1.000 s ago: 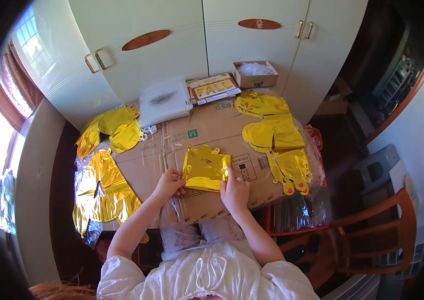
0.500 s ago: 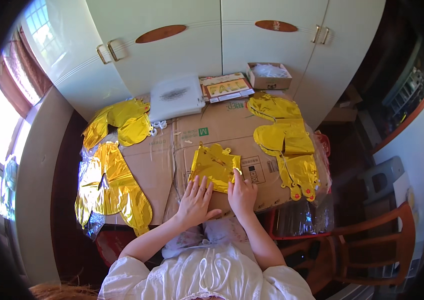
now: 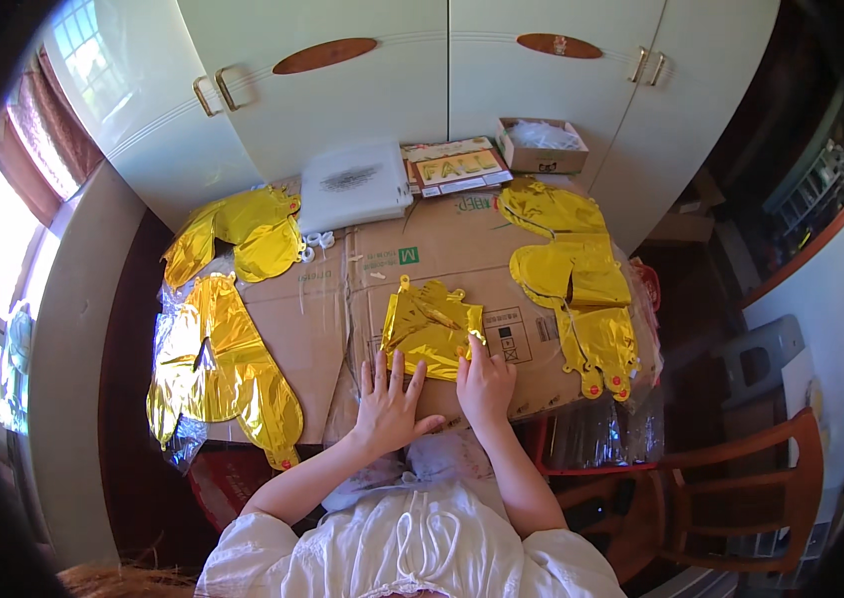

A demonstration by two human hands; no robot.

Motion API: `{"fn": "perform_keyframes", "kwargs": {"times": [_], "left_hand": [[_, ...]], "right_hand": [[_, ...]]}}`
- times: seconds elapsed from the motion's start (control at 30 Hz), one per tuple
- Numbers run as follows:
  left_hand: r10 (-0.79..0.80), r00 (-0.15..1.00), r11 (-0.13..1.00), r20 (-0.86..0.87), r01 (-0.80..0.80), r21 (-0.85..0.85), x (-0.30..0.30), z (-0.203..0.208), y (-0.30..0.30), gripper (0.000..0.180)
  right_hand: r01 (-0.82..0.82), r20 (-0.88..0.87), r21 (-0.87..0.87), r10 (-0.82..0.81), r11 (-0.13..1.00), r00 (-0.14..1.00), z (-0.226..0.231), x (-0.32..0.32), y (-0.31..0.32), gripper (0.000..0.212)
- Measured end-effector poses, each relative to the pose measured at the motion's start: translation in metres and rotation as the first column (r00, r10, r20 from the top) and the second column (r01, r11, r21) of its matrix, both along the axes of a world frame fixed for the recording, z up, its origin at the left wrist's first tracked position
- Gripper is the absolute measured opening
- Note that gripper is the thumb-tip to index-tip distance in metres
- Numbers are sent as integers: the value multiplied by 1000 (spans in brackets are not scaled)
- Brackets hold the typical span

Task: The recorder is folding sheets of gold-colored foil into square shapes on a workspace.

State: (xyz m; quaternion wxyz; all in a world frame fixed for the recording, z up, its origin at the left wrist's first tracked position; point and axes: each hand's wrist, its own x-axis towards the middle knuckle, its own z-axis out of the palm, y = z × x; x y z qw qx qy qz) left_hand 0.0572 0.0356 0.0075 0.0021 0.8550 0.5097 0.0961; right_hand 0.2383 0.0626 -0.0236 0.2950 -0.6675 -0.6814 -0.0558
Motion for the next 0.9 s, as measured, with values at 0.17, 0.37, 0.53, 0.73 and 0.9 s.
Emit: {"fn": "perform_keyframes", "kwargs": {"times": [0.17,0.37,0.53,0.73,0.9], "left_hand": [[138,922,990,361,-125,-58,-18,6,16,65],[421,709,862,567,-117,-494,-64,8,65,27],[606,644,645,468,-53,-762,-67,0,85,20],[753,458,444,472,175,-879,-66,7,92,12],[770,446,412,456,197,-890,-63,5,94,13]], "right_hand": [[0,7,16,0,1000,1000,-1,1,-1,43],[-10,-6,23,10,1000,1000,-2,1,-2,43],[-12,-21,-2,12,1000,1000,-1,0,-2,44],[1,-19,-28,-2,1000,1000,3,0,-4,45],[-7,-16,13,7,1000,1000,0,0,-4,44]]}}
